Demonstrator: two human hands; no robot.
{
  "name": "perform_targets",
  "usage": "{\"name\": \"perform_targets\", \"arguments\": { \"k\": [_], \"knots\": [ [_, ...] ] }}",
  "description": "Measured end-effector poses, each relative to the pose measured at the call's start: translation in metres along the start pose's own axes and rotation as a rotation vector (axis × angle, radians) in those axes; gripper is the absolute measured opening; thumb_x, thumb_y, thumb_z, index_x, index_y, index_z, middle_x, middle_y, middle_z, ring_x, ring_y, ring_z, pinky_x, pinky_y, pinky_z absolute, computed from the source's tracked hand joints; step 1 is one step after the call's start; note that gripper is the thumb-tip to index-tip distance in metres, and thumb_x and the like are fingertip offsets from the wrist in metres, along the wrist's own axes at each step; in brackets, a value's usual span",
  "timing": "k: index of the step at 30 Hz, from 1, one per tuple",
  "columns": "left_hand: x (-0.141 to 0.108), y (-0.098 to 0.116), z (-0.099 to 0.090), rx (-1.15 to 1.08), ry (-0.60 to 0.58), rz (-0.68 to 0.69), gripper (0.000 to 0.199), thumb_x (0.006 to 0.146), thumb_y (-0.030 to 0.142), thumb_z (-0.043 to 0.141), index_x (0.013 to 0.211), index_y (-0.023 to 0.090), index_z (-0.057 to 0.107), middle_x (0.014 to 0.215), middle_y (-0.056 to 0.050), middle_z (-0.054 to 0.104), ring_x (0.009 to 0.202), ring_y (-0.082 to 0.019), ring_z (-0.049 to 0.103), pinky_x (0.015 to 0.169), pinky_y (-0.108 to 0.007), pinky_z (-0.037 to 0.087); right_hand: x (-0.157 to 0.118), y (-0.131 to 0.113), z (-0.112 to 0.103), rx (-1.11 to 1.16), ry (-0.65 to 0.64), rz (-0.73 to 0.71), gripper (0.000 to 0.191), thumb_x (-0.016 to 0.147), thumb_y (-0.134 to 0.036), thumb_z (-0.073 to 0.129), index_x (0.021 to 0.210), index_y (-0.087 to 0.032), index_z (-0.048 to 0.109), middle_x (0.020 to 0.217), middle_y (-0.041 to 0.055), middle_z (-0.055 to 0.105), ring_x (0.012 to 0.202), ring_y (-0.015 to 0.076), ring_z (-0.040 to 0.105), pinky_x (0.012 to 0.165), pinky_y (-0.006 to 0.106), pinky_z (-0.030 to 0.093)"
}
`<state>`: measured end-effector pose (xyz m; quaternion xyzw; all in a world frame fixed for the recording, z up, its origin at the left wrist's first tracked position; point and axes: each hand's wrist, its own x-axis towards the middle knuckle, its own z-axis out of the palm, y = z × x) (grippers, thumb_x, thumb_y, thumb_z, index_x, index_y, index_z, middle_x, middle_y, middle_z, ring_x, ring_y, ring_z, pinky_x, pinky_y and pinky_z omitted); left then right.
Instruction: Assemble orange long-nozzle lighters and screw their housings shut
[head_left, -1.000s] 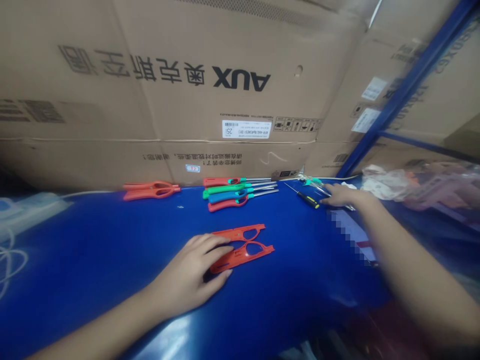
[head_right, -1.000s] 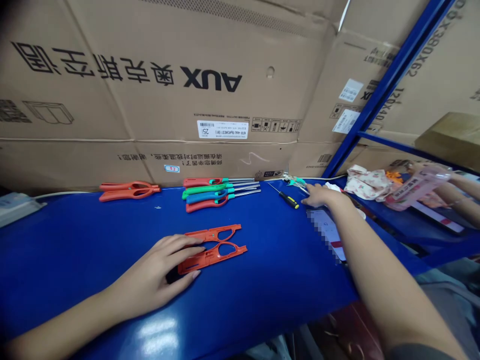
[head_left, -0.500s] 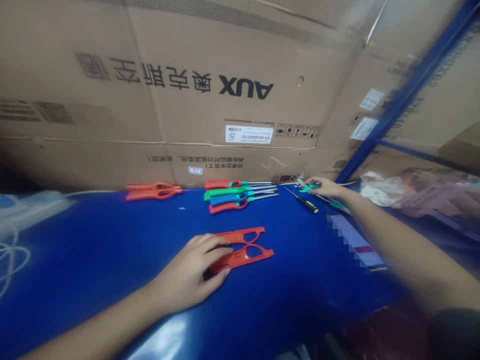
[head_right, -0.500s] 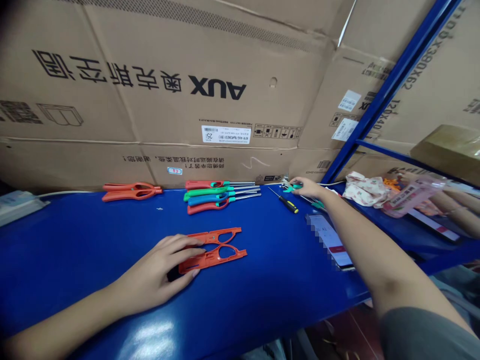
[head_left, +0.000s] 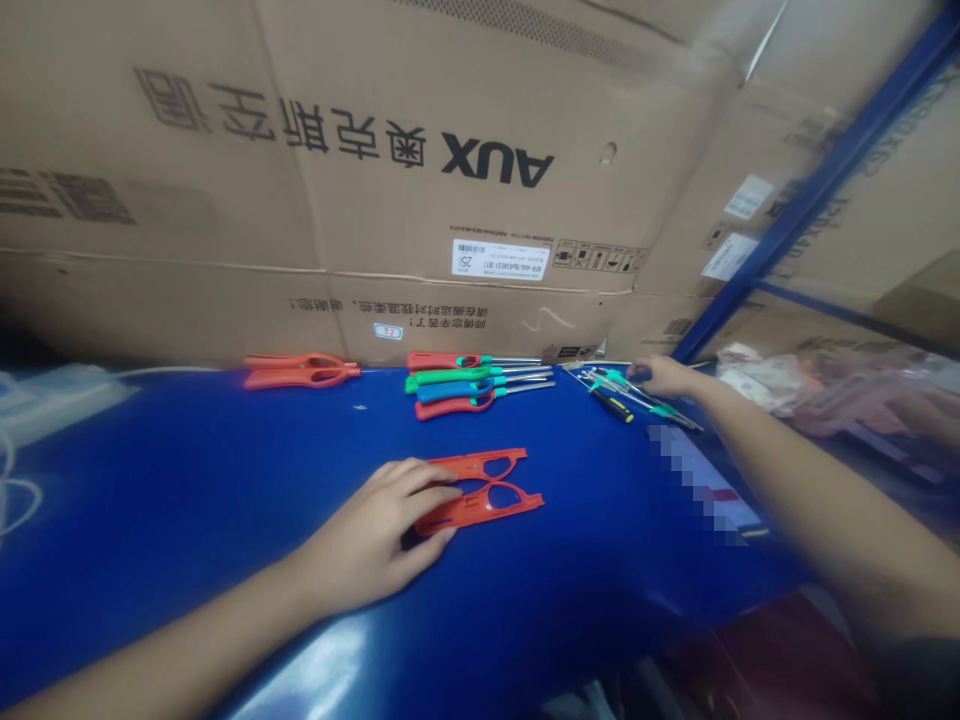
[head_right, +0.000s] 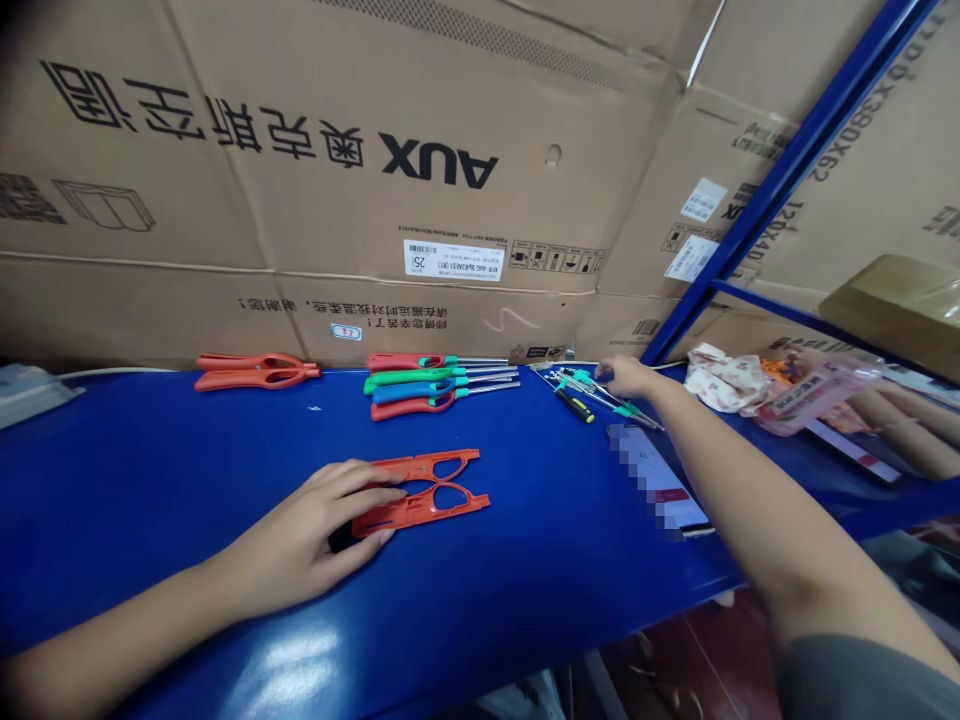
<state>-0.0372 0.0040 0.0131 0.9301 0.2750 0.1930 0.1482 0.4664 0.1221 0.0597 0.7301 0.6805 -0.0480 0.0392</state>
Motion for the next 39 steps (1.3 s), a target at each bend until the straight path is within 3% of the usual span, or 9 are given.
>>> {"name": "perform_targets", "arguments": {
  "k": [8, 16, 19, 22, 25, 30, 34, 36, 39],
  "knots": [
    [0.000, 0.001, 0.000, 0.003, 0.002, -0.012, 0.028, 0.098, 0.030, 0.053, 0.124, 0.027, 0.062, 0.128, -0.006, 0.063, 0.118, -0.025, 0.057, 0.101, -0.044, 0.045, -0.006, 0.004, 0.008, -0.034, 0.087, 0.136, 0.036, 0.096, -0.037, 0.061, 0.127, -0.019, 0.059, 0.128, 0.0096, 0.061, 0.108, 0.0225, 0.064, 0.090, 0.044, 0.056],
    [0.000, -0.001, 0.000, 0.005, -0.016, -0.017, 0.028, 0.099, 0.032, 0.051, 0.125, 0.028, 0.061, 0.130, -0.004, 0.062, 0.120, -0.024, 0.055, 0.101, -0.043, 0.045, -0.016, -0.006, -0.017, 0.071, 0.336, 0.251, 0.036, 0.096, -0.038, 0.062, 0.127, -0.018, 0.060, 0.126, 0.0089, 0.062, 0.107, 0.0220, 0.064, 0.089, 0.043, 0.056],
    [0.000, 0.000, 0.000, 0.010, -0.014, -0.009, 0.028, 0.099, 0.032, 0.051, 0.125, 0.028, 0.061, 0.131, -0.004, 0.062, 0.120, -0.024, 0.055, 0.101, -0.043, 0.045, -0.023, -0.019, -0.028, 0.143, 0.420, 0.292, 0.028, 0.094, -0.036, 0.064, 0.114, -0.016, 0.063, 0.111, 0.0080, 0.067, 0.096, 0.0203, 0.065, 0.083, 0.038, 0.055],
    [0.000, 0.001, -0.001, 0.034, -0.008, 0.004, 0.028, 0.099, 0.031, 0.051, 0.125, 0.028, 0.062, 0.131, -0.004, 0.063, 0.119, -0.024, 0.056, 0.100, -0.043, 0.045, -0.034, -0.043, -0.038, 0.245, 0.495, 0.269, 0.015, 0.086, -0.028, 0.065, 0.094, -0.016, 0.063, 0.089, 0.0081, 0.068, 0.083, 0.0216, 0.063, 0.075, 0.033, 0.048],
    [0.001, 0.000, -0.005, 0.076, -0.030, 0.017, 0.028, 0.100, 0.031, 0.049, 0.124, 0.027, 0.062, 0.129, -0.004, 0.064, 0.115, -0.024, 0.058, 0.097, -0.042, 0.047, -0.049, -0.077, -0.044, 0.373, 0.503, 0.179, 0.015, 0.083, -0.033, 0.062, 0.086, -0.019, 0.059, 0.078, 0.0040, 0.065, 0.071, 0.0181, 0.059, 0.068, 0.030, 0.044],
    [0.002, -0.005, -0.018, 0.185, -0.093, 0.034, 0.029, 0.101, 0.030, 0.045, 0.122, 0.026, 0.064, 0.125, -0.006, 0.067, 0.110, -0.025, 0.062, 0.093, -0.044, 0.050, -0.080, -0.147, -0.033, 0.570, 0.373, -0.050, 0.042, 0.088, -0.060, 0.050, 0.073, -0.021, 0.054, 0.061, -0.0030, 0.051, 0.056, 0.0124, 0.046, 0.057, 0.027, 0.036],
    [0.002, 0.000, -0.028, 0.247, -0.129, 0.015, 0.029, 0.098, 0.031, 0.048, 0.121, 0.027, 0.066, 0.126, -0.004, 0.068, 0.110, -0.026, 0.064, 0.095, -0.046, 0.052, -0.104, -0.194, -0.008, 0.686, 0.250, -0.238, 0.057, 0.090, -0.068, 0.044, 0.057, -0.022, 0.035, 0.056, -0.0058, 0.032, 0.053, 0.0095, 0.031, 0.052, 0.026, 0.025],
    [0.002, 0.006, -0.029, 0.262, -0.033, -0.075, 0.032, 0.096, 0.038, 0.054, 0.123, 0.026, 0.066, 0.126, -0.005, 0.069, 0.112, -0.028, 0.065, 0.095, -0.047, 0.053, -0.116, -0.209, 0.004, 0.725, 0.199, -0.304, 0.056, 0.091, -0.063, 0.047, 0.057, -0.022, 0.031, 0.056, -0.0062, 0.026, 0.054, 0.0092, 0.028, 0.051, 0.026, 0.023],
    [0.005, 0.017, -0.026, 0.214, 0.216, -0.269, 0.050, 0.090, 0.051, 0.062, 0.131, 0.022, 0.063, 0.126, -0.008, 0.069, 0.116, -0.031, 0.064, 0.097, -0.048, 0.054, -0.131, -0.220, 0.016, 0.751, 0.142, -0.378, 0.055, 0.090, -0.058, 0.052, 0.056, -0.021, 0.033, 0.056, -0.0062, 0.027, 0.055, 0.0092, 0.027, 0.052, 0.026, 0.022]
  ]
}}
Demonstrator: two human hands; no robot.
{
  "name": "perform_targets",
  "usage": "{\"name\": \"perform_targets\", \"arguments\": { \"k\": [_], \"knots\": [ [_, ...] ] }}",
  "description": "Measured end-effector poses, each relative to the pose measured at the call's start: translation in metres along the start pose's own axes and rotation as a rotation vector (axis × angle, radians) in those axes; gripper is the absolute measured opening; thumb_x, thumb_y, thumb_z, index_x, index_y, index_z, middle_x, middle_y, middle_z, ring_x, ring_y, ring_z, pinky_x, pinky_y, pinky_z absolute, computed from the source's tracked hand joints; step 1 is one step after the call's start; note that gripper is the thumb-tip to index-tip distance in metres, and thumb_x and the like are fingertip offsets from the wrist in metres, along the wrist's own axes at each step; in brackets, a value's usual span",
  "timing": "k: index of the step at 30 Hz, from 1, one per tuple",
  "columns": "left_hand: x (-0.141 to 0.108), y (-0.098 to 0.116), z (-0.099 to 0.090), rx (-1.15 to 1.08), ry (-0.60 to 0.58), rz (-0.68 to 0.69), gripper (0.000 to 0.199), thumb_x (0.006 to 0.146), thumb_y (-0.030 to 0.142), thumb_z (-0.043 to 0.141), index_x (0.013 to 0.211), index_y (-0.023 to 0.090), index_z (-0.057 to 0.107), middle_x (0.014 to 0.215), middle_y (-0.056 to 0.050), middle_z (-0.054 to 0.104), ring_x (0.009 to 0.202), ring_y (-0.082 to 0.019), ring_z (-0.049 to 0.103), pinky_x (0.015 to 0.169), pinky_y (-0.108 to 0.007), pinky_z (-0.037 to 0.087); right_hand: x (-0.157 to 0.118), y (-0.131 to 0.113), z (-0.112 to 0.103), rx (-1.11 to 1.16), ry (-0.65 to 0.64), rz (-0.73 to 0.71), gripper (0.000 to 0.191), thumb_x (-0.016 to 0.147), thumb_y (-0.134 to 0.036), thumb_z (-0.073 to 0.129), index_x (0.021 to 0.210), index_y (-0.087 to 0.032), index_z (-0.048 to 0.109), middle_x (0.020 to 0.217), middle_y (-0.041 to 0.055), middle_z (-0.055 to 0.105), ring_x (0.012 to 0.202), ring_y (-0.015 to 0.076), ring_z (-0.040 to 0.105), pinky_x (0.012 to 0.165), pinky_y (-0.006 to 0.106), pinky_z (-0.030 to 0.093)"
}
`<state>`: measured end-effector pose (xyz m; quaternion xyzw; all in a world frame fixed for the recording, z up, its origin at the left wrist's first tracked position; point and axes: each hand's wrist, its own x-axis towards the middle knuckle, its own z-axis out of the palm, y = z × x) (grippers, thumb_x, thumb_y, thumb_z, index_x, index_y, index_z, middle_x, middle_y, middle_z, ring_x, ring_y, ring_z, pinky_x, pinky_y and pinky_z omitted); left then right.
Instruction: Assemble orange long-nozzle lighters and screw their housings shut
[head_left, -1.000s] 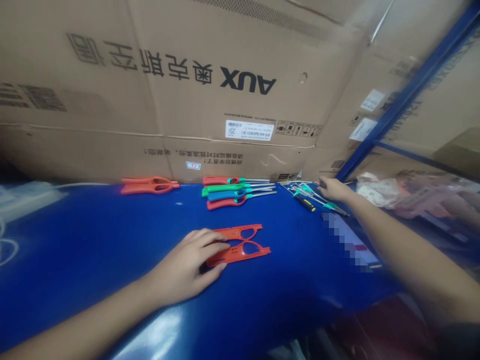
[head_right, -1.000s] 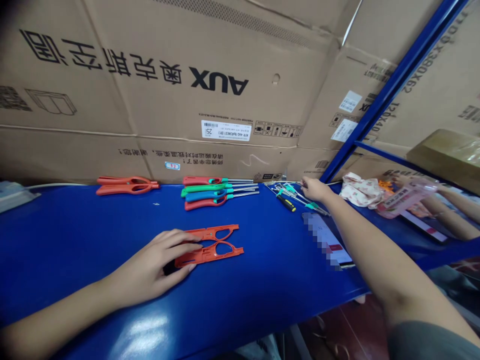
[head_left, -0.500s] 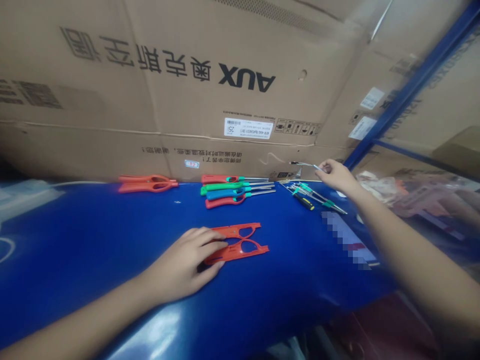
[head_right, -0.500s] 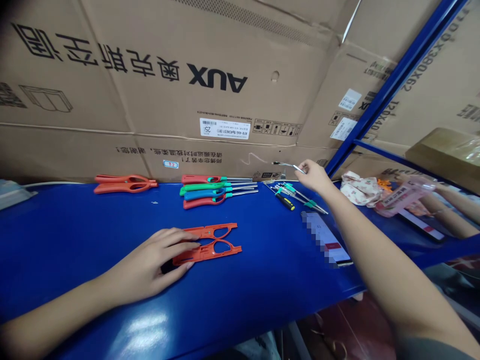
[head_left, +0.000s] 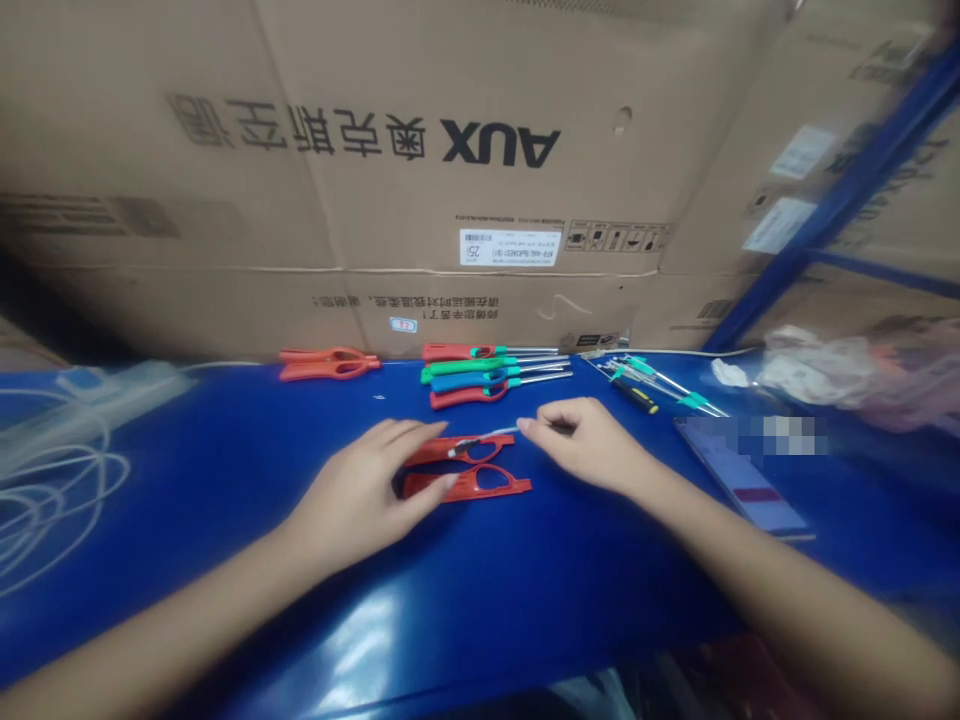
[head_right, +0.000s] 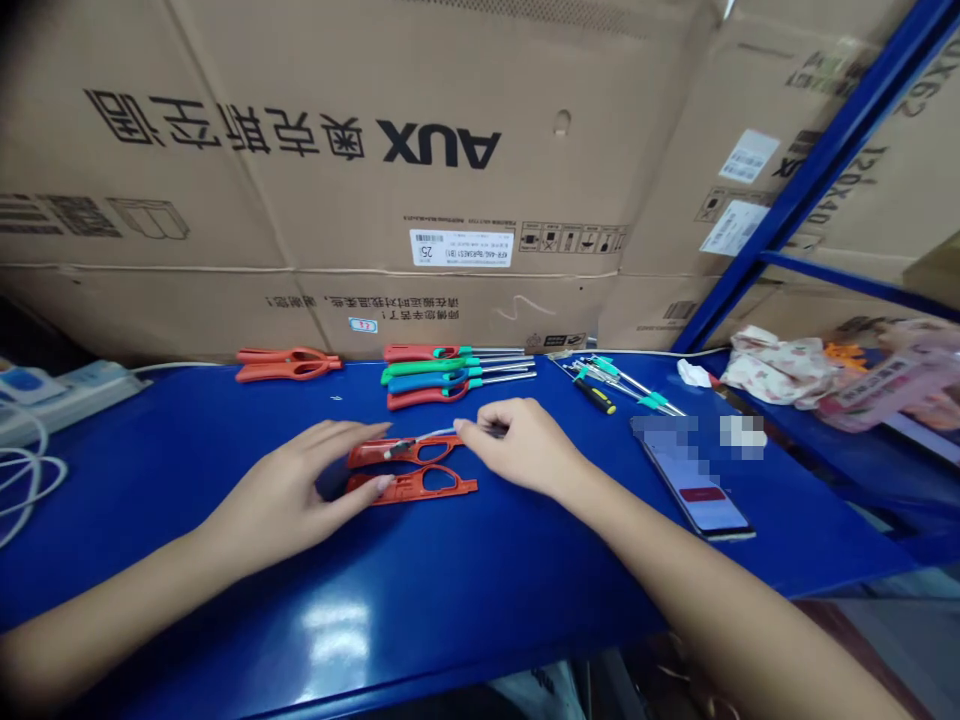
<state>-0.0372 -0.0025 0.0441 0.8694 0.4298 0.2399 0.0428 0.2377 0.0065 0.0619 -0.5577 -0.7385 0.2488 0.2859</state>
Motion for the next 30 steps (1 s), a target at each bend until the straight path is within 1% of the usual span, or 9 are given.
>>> {"name": "perform_targets", "arguments": {
  "k": [2, 4, 6, 8, 13, 16, 23, 27, 30],
  "knots": [
    [0.002, 0.006, 0.004, -0.094, 0.019, -0.034, 0.053, 0.088, 0.052, 0.066, 0.133, 0.023, 0.062, 0.126, -0.008, 0.069, 0.115, -0.029, 0.065, 0.097, -0.045, 0.055, -0.007, 0.000, 0.004, 0.011, -0.032, -0.037, 0.051, 0.091, -0.055, 0.054, 0.057, -0.020, 0.039, 0.056, -0.0061, 0.031, 0.055, 0.0091, 0.029, 0.052, 0.026, 0.024],
    [0.004, 0.009, 0.010, -0.186, 0.018, 0.023, 0.040, 0.092, 0.044, 0.065, 0.127, 0.024, 0.066, 0.121, -0.006, 0.071, 0.109, -0.024, 0.067, 0.093, -0.038, 0.056, -0.011, 0.004, 0.007, -0.004, -0.047, -0.089, 0.045, 0.091, -0.052, 0.056, 0.060, -0.020, 0.046, 0.055, -0.0062, 0.036, 0.054, 0.0091, 0.032, 0.053, 0.025, 0.025],
    [0.004, 0.008, 0.017, -0.247, 0.079, 0.097, 0.026, 0.097, 0.032, 0.061, 0.120, 0.023, 0.069, 0.112, -0.005, 0.074, 0.099, -0.019, 0.069, 0.087, -0.032, 0.056, -0.012, 0.010, 0.009, -0.045, -0.045, -0.149, 0.037, 0.090, -0.048, 0.058, 0.066, -0.020, 0.053, 0.056, -0.0059, 0.043, 0.053, 0.0092, 0.037, 0.053, 0.025, 0.027],
    [0.003, 0.005, 0.024, -0.290, 0.146, 0.151, 0.022, 0.097, 0.024, 0.062, 0.117, 0.022, 0.071, 0.104, -0.005, 0.075, 0.091, -0.016, 0.068, 0.082, -0.028, 0.055, -0.012, 0.017, 0.012, -0.105, -0.035, -0.211, 0.031, 0.089, -0.044, 0.060, 0.070, -0.020, 0.056, 0.059, -0.0050, 0.048, 0.055, 0.0094, 0.042, 0.054, 0.025, 0.028],
    [-0.003, -0.004, 0.034, -0.325, 0.157, 0.230, 0.022, 0.093, 0.017, 0.067, 0.114, 0.018, 0.070, 0.102, -0.005, 0.076, 0.090, -0.016, 0.067, 0.082, -0.027, 0.053, -0.013, 0.026, 0.020, -0.126, -0.043, -0.282, 0.017, 0.091, -0.037, 0.060, 0.083, -0.021, 0.059, 0.071, -0.0032, 0.060, 0.060, 0.0095, 0.050, 0.057, 0.024, 0.034],
    [-0.002, -0.007, 0.036, -0.338, 0.131, 0.213, 0.019, 0.094, 0.017, 0.065, 0.112, 0.017, 0.071, 0.101, -0.006, 0.076, 0.092, -0.017, 0.068, 0.084, -0.029, 0.053, -0.015, 0.025, 0.020, -0.142, -0.084, -0.314, 0.013, 0.092, -0.035, 0.060, 0.090, -0.022, 0.057, 0.079, -0.0024, 0.064, 0.066, 0.0106, 0.055, 0.061, 0.024, 0.038],
    [0.002, -0.011, 0.036, -0.386, 0.150, 0.051, 0.017, 0.093, 0.022, 0.066, 0.107, 0.019, 0.075, 0.098, -0.005, 0.074, 0.089, -0.017, 0.066, 0.079, -0.028, 0.054, -0.016, 0.024, 0.013, -0.260, -0.188, -0.350, 0.012, 0.098, -0.035, 0.052, 0.100, -0.023, 0.052, 0.090, -0.0002, 0.068, 0.074, 0.0139, 0.062, 0.063, 0.027, 0.040],
    [0.001, -0.012, 0.037, -0.394, 0.156, 0.041, 0.021, 0.093, 0.020, 0.067, 0.113, 0.019, 0.073, 0.098, -0.004, 0.074, 0.086, -0.015, 0.064, 0.078, -0.027, 0.052, -0.014, 0.026, 0.011, -0.272, -0.214, -0.363, 0.012, 0.101, -0.033, 0.048, 0.103, -0.022, 0.052, 0.092, 0.0018, 0.068, 0.075, 0.0147, 0.062, 0.064, 0.027, 0.041],
    [0.001, -0.012, 0.037, -0.397, 0.148, 0.049, 0.021, 0.093, 0.019, 0.067, 0.113, 0.018, 0.073, 0.098, -0.003, 0.075, 0.084, -0.014, 0.063, 0.077, -0.027, 0.051, -0.012, 0.028, 0.010, -0.291, -0.231, -0.415, 0.019, 0.104, -0.032, 0.040, 0.103, -0.021, 0.055, 0.093, 0.0034, 0.065, 0.076, 0.0148, 0.059, 0.065, 0.028, 0.041]
  ]
}}
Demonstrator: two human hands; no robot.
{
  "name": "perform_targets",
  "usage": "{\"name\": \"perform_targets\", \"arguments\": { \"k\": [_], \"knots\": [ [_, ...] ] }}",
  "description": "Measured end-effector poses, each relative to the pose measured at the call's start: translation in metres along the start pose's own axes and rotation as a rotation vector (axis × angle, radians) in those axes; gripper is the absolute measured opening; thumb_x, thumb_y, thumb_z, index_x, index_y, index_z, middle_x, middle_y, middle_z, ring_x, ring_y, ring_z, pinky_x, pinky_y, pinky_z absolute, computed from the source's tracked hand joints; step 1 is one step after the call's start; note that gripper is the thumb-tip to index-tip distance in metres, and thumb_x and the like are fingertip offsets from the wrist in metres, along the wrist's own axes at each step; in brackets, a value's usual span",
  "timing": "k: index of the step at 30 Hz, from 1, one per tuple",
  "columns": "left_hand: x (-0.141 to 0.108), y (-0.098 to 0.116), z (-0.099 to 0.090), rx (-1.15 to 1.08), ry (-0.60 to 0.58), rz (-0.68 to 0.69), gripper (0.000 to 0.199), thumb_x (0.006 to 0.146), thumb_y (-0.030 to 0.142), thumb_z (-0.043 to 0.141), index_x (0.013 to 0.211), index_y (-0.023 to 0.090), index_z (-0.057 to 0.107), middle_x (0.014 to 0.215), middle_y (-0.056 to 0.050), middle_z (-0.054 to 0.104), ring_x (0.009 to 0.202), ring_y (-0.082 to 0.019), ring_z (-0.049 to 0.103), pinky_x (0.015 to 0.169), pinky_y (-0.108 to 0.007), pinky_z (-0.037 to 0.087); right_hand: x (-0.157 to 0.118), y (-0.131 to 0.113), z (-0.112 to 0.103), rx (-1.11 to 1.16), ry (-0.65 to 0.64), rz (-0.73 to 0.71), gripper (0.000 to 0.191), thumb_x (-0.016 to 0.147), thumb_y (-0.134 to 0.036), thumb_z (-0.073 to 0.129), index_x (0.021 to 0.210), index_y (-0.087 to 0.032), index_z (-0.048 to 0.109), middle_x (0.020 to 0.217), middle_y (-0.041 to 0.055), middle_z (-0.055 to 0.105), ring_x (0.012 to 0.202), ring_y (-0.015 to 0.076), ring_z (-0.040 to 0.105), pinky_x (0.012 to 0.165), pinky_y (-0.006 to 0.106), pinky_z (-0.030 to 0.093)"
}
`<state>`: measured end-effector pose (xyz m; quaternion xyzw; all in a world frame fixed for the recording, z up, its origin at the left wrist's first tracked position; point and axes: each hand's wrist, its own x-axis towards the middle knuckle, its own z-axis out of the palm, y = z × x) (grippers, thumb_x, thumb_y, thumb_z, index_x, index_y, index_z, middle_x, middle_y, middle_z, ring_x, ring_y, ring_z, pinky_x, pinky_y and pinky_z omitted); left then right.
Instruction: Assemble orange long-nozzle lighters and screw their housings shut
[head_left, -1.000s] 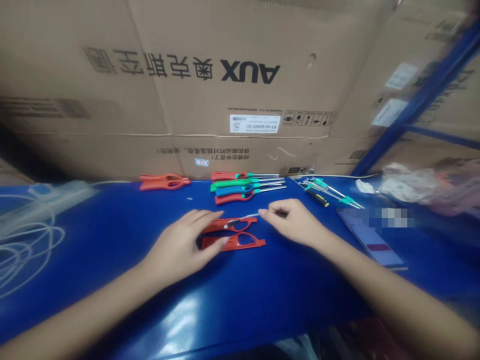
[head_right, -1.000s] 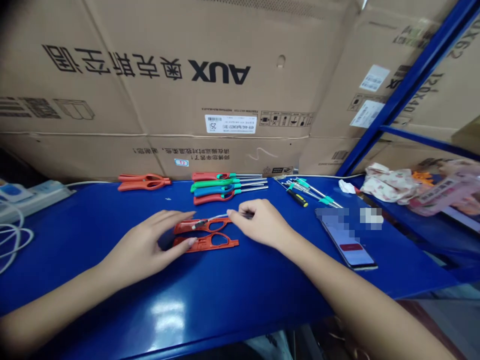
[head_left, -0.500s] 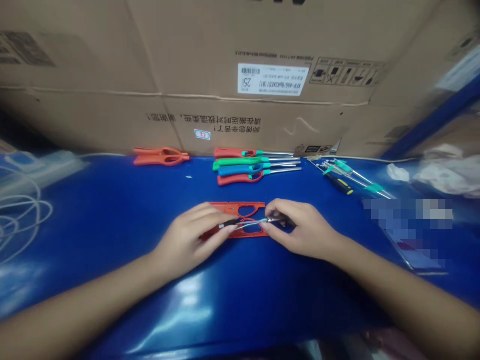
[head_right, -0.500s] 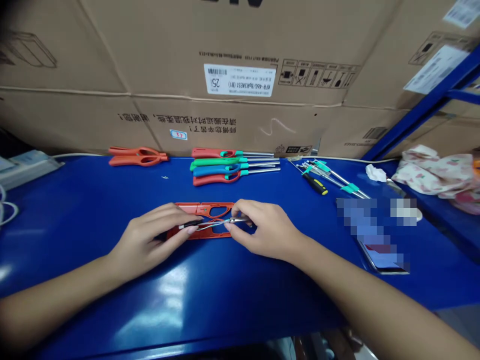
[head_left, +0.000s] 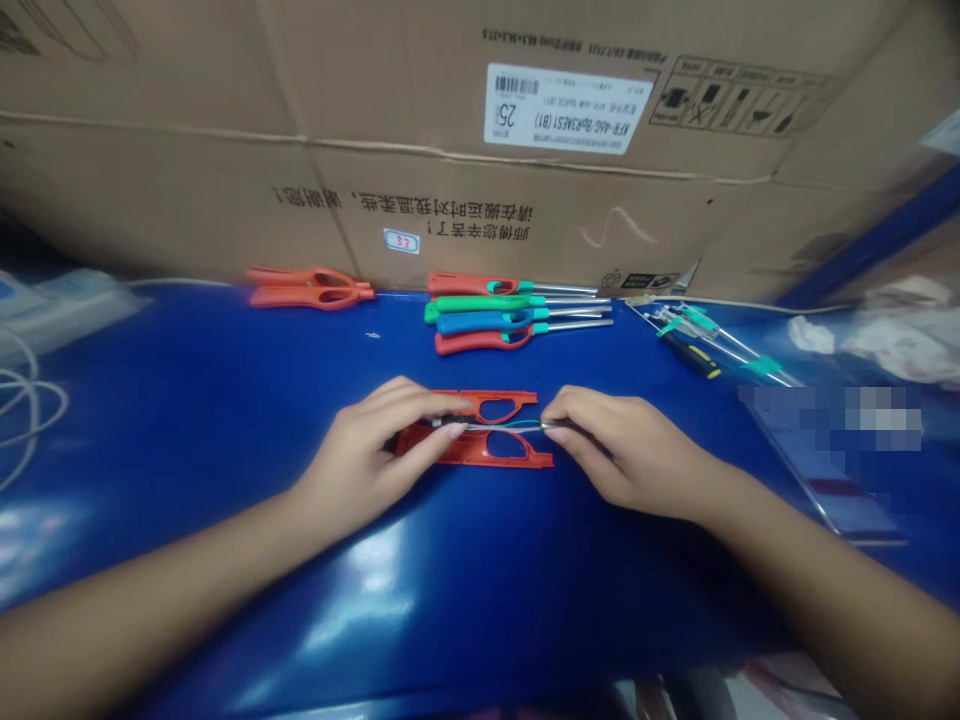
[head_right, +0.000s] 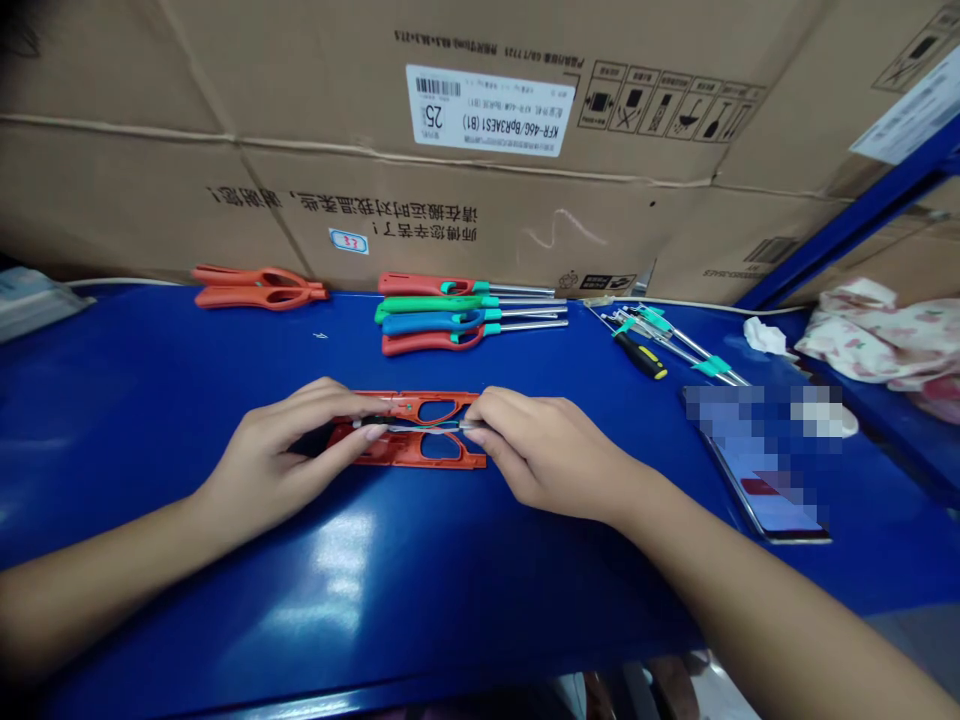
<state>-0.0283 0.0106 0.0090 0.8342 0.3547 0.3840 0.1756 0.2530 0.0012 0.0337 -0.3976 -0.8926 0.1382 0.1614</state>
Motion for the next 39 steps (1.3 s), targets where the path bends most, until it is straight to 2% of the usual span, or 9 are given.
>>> {"name": "perform_targets", "arguments": {
  "k": [4, 7, 10, 14, 17, 24, 33, 39],
  "knots": [
    [0.001, 0.000, 0.000, -0.010, -0.012, 0.006, 0.017, 0.093, 0.018, 0.066, 0.109, 0.018, 0.074, 0.099, -0.004, 0.076, 0.086, -0.015, 0.064, 0.079, -0.029, 0.052, 0.000, 0.002, -0.002, -0.032, -0.014, -0.045, 0.027, 0.106, -0.030, 0.035, 0.106, -0.020, 0.060, 0.090, 0.0036, 0.062, 0.076, 0.0149, 0.056, 0.066, 0.028, 0.040],
    [0.001, 0.000, 0.000, -0.016, -0.026, 0.015, 0.017, 0.093, 0.019, 0.066, 0.107, 0.019, 0.075, 0.100, -0.004, 0.076, 0.089, -0.016, 0.064, 0.081, -0.030, 0.053, 0.000, 0.003, -0.005, 0.031, -0.044, -0.039, 0.027, 0.106, -0.031, 0.036, 0.103, -0.020, 0.061, 0.090, 0.0039, 0.061, 0.079, 0.0151, 0.055, 0.069, 0.028, 0.041],
    [0.001, 0.000, 0.000, -0.013, -0.038, 0.017, 0.017, 0.093, 0.020, 0.066, 0.106, 0.019, 0.076, 0.097, -0.005, 0.075, 0.089, -0.017, 0.065, 0.079, -0.030, 0.053, 0.000, 0.002, -0.009, 0.140, -0.099, 0.021, 0.019, 0.104, -0.031, 0.042, 0.104, -0.022, 0.059, 0.096, 0.0037, 0.063, 0.084, 0.0155, 0.057, 0.074, 0.029, 0.043],
    [0.000, 0.002, 0.000, -0.010, -0.054, 0.042, 0.019, 0.093, 0.019, 0.065, 0.108, 0.020, 0.076, 0.097, -0.006, 0.075, 0.089, -0.018, 0.065, 0.078, -0.032, 0.054, 0.000, 0.001, -0.014, 0.235, -0.139, 0.149, 0.010, 0.100, -0.032, 0.051, 0.100, -0.023, 0.055, 0.090, 0.0003, 0.064, 0.076, 0.0140, 0.056, 0.068, 0.028, 0.044],
    [0.001, 0.001, 0.001, -0.006, -0.049, 0.055, 0.021, 0.094, 0.020, 0.063, 0.111, 0.021, 0.075, 0.098, -0.006, 0.076, 0.089, -0.019, 0.066, 0.079, -0.033, 0.054, 0.000, 0.004, -0.017, 0.232, -0.146, 0.100, 0.011, 0.099, -0.030, 0.052, 0.098, -0.022, 0.059, 0.092, 0.0020, 0.064, 0.078, 0.0147, 0.057, 0.070, 0.029, 0.045],
    [0.002, -0.005, 0.001, 0.021, -0.115, 0.111, 0.017, 0.094, 0.023, 0.065, 0.107, 0.023, 0.077, 0.097, -0.005, 0.077, 0.089, -0.020, 0.067, 0.082, -0.035, 0.053, -0.001, 0.011, -0.015, 0.145, -0.189, -0.024, 0.013, 0.097, -0.025, 0.058, 0.097, -0.021, 0.070, 0.095, 0.0035, 0.067, 0.083, 0.0151, 0.061, 0.073, 0.029, 0.046],
    [0.000, -0.006, 0.001, 0.062, -0.159, 0.104, 0.016, 0.095, 0.023, 0.063, 0.103, 0.022, 0.077, 0.096, -0.005, 0.075, 0.089, -0.019, 0.066, 0.082, -0.033, 0.052, -0.007, 0.003, -0.017, -0.059, -0.219, -0.041, 0.023, 0.099, -0.028, 0.053, 0.106, -0.026, 0.075, 0.103, 0.0030, 0.067, 0.079, 0.0138, 0.064, 0.068, 0.028, 0.045],
    [-0.001, -0.008, 0.003, 0.055, -0.137, 0.136, 0.015, 0.095, 0.021, 0.063, 0.103, 0.021, 0.076, 0.097, -0.005, 0.075, 0.089, -0.018, 0.066, 0.082, -0.033, 0.052, -0.009, -0.002, -0.012, -0.207, -0.218, -0.085, 0.026, 0.102, -0.030, 0.048, 0.108, -0.024, 0.073, 0.100, 0.0035, 0.067, 0.076, 0.0140, 0.061, 0.063, 0.029, 0.040]
  ]
}}
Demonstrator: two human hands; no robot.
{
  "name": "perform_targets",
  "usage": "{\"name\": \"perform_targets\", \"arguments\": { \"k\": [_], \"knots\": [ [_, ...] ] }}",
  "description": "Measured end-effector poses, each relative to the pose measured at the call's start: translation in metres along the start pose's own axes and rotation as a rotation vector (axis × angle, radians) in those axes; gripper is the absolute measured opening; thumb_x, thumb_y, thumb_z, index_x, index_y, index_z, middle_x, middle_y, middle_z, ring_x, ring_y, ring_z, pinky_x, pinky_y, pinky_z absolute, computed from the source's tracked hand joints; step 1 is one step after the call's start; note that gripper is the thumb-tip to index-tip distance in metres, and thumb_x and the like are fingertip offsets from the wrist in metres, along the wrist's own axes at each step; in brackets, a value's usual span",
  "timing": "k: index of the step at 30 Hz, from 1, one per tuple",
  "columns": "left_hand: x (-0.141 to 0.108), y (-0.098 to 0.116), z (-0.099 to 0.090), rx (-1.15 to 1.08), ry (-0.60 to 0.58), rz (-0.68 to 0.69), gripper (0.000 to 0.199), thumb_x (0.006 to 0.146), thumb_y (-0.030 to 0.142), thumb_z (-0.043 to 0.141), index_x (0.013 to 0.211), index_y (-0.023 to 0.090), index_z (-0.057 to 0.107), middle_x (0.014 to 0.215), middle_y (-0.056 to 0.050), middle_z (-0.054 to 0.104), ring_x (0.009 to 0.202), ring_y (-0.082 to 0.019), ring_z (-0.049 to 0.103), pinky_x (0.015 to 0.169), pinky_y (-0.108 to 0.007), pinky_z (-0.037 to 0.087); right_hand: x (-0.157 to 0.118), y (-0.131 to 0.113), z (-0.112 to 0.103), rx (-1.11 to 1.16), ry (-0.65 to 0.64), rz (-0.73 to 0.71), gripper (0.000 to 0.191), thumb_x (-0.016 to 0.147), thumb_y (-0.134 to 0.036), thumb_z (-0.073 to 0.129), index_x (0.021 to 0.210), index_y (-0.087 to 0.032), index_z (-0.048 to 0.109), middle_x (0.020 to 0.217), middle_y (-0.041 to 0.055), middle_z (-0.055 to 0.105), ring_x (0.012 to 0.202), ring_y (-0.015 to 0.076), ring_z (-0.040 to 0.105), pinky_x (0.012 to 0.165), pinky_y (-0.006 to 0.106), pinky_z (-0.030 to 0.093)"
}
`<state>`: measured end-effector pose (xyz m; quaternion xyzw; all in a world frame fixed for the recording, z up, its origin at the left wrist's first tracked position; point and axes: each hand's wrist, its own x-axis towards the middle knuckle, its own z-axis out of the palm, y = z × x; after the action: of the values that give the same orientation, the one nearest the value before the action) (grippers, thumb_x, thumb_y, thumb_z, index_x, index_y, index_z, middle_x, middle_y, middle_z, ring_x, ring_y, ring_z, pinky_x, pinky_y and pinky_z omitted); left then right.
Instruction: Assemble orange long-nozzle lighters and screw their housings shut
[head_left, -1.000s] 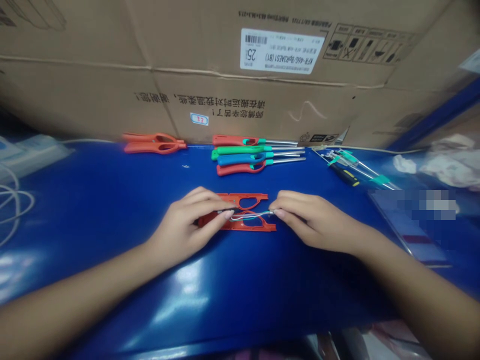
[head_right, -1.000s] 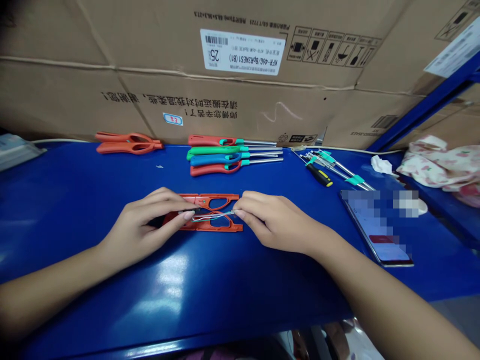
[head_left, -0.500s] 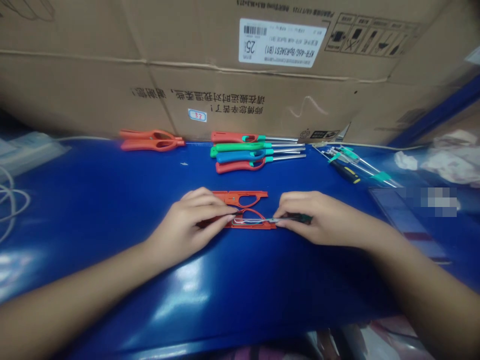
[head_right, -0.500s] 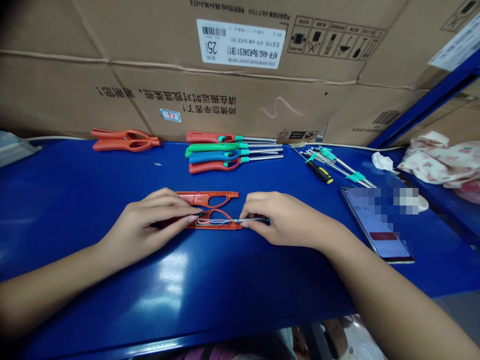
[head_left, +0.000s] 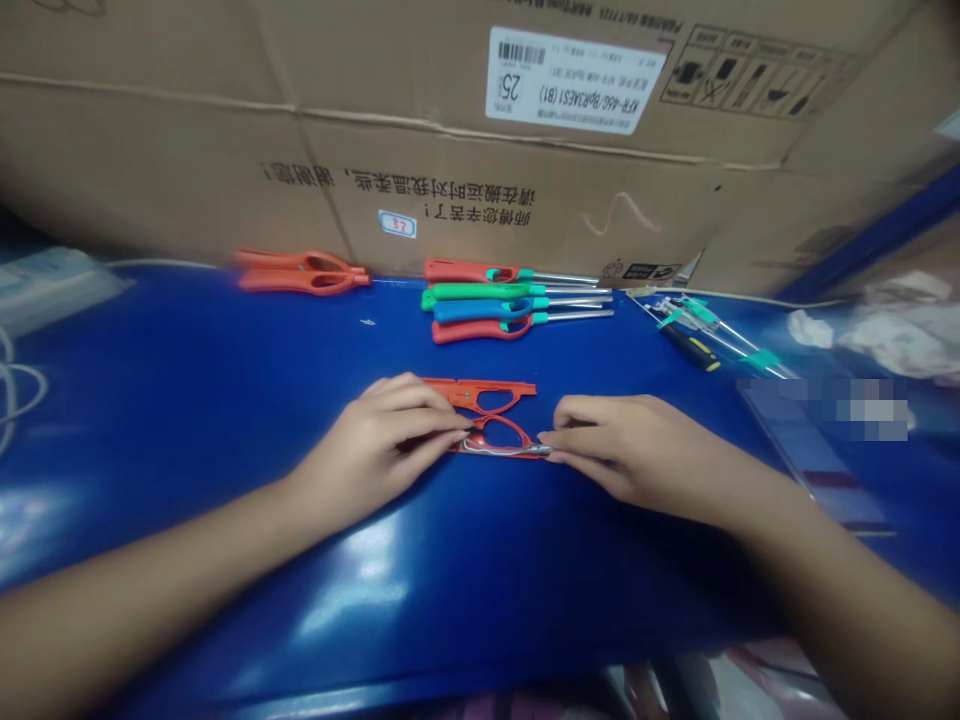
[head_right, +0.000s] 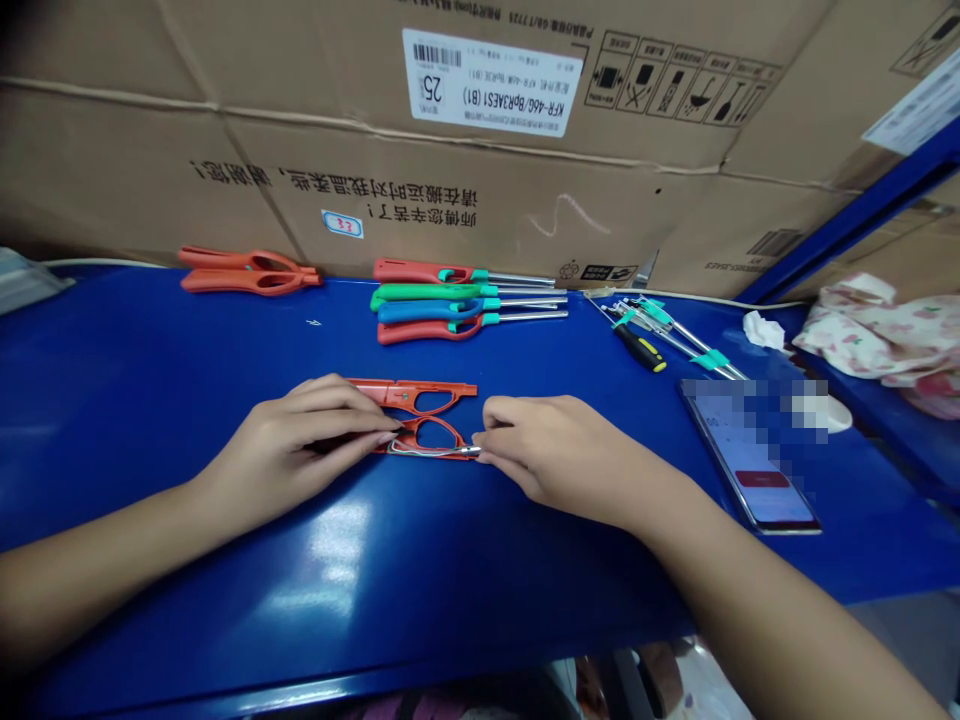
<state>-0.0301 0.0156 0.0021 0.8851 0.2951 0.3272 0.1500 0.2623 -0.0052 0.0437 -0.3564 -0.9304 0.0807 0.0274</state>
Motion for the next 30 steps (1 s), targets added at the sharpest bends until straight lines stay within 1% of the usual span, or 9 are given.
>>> {"name": "perform_targets", "arguments": {
  "k": [6, 9, 11, 13, 16, 19, 22, 26, 30],
  "knots": [
    [0.000, 0.000, 0.001, -0.023, 0.048, 0.029, 0.016, 0.092, 0.016, 0.067, 0.104, 0.019, 0.076, 0.096, -0.005, 0.075, 0.088, -0.017, 0.067, 0.080, -0.031, 0.054, 0.000, -0.004, 0.003, -0.145, 0.025, -0.045, 0.030, 0.103, -0.025, 0.044, 0.102, -0.020, 0.073, 0.094, 0.0059, 0.068, 0.077, 0.0176, 0.060, 0.063, 0.032, 0.039],
    [0.001, 0.002, 0.001, -0.046, 0.061, 0.022, 0.018, 0.092, 0.014, 0.066, 0.106, 0.019, 0.076, 0.097, -0.006, 0.076, 0.090, -0.017, 0.069, 0.081, -0.029, 0.057, 0.003, -0.004, 0.003, -0.151, 0.042, -0.049, 0.027, 0.102, -0.030, 0.047, 0.104, -0.019, 0.072, 0.096, 0.0073, 0.069, 0.084, 0.0205, 0.062, 0.067, 0.034, 0.042],
    [0.001, 0.002, 0.001, -0.048, 0.060, 0.022, 0.019, 0.092, 0.013, 0.066, 0.106, 0.019, 0.076, 0.098, -0.006, 0.077, 0.091, -0.017, 0.071, 0.083, -0.029, 0.057, 0.005, -0.004, 0.003, -0.095, 0.056, -0.025, 0.027, 0.101, -0.036, 0.050, 0.103, -0.021, 0.072, 0.099, 0.0069, 0.069, 0.089, 0.0213, 0.063, 0.072, 0.034, 0.044],
    [0.000, 0.002, 0.001, -0.043, 0.061, 0.024, 0.020, 0.092, 0.012, 0.065, 0.107, 0.019, 0.076, 0.100, -0.005, 0.078, 0.092, -0.017, 0.072, 0.085, -0.030, 0.058, 0.007, -0.003, 0.003, -0.013, 0.076, 0.006, 0.026, 0.101, -0.037, 0.051, 0.100, -0.022, 0.072, 0.098, 0.0054, 0.070, 0.091, 0.0205, 0.063, 0.074, 0.033, 0.044],
    [-0.002, 0.000, 0.002, -0.037, 0.069, 0.027, 0.021, 0.093, 0.011, 0.064, 0.108, 0.019, 0.075, 0.101, -0.004, 0.078, 0.093, -0.017, 0.072, 0.089, -0.031, 0.057, 0.010, -0.002, 0.006, 0.124, 0.104, 0.033, 0.018, 0.100, -0.030, 0.054, 0.096, -0.021, 0.069, 0.095, 0.0032, 0.070, 0.089, 0.0180, 0.062, 0.075, 0.031, 0.044],
    [-0.001, -0.002, 0.003, -0.054, 0.086, 0.037, 0.021, 0.091, 0.010, 0.067, 0.108, 0.018, 0.076, 0.101, -0.005, 0.079, 0.093, -0.018, 0.072, 0.088, -0.031, 0.057, 0.012, -0.001, 0.010, 0.242, 0.117, 0.063, 0.010, 0.096, -0.024, 0.060, 0.090, -0.020, 0.067, 0.093, 0.0021, 0.069, 0.088, 0.0167, 0.061, 0.075, 0.029, 0.043],
    [0.002, -0.002, 0.003, -0.078, 0.091, 0.043, 0.020, 0.089, 0.010, 0.069, 0.106, 0.017, 0.077, 0.100, -0.006, 0.079, 0.091, -0.018, 0.072, 0.086, -0.031, 0.057, 0.015, -0.001, 0.011, 0.344, 0.096, 0.139, 0.008, 0.093, -0.023, 0.064, 0.085, -0.021, 0.067, 0.088, 0.0007, 0.069, 0.085, 0.0158, 0.061, 0.074, 0.029, 0.042],
    [0.004, -0.001, 0.003, -0.120, 0.089, 0.031, 0.019, 0.089, 0.010, 0.070, 0.104, 0.018, 0.078, 0.097, -0.005, 0.080, 0.088, -0.017, 0.073, 0.084, -0.031, 0.058, 0.018, 0.000, 0.011, 0.436, 0.044, 0.272, 0.011, 0.090, -0.027, 0.067, 0.080, -0.022, 0.069, 0.084, -0.0004, 0.069, 0.077, 0.0144, 0.060, 0.070, 0.028, 0.041],
    [0.005, 0.000, 0.004, -0.146, 0.085, -0.005, 0.016, 0.089, 0.010, 0.070, 0.100, 0.018, 0.079, 0.094, -0.004, 0.080, 0.086, -0.017, 0.073, 0.082, -0.031, 0.059, 0.019, -0.001, 0.010, 0.477, 0.017, 0.316, 0.013, 0.089, -0.031, 0.068, 0.080, -0.022, 0.068, 0.082, -0.0008, 0.068, 0.074, 0.0141, 0.060, 0.068, 0.028, 0.041]
  ]
}}
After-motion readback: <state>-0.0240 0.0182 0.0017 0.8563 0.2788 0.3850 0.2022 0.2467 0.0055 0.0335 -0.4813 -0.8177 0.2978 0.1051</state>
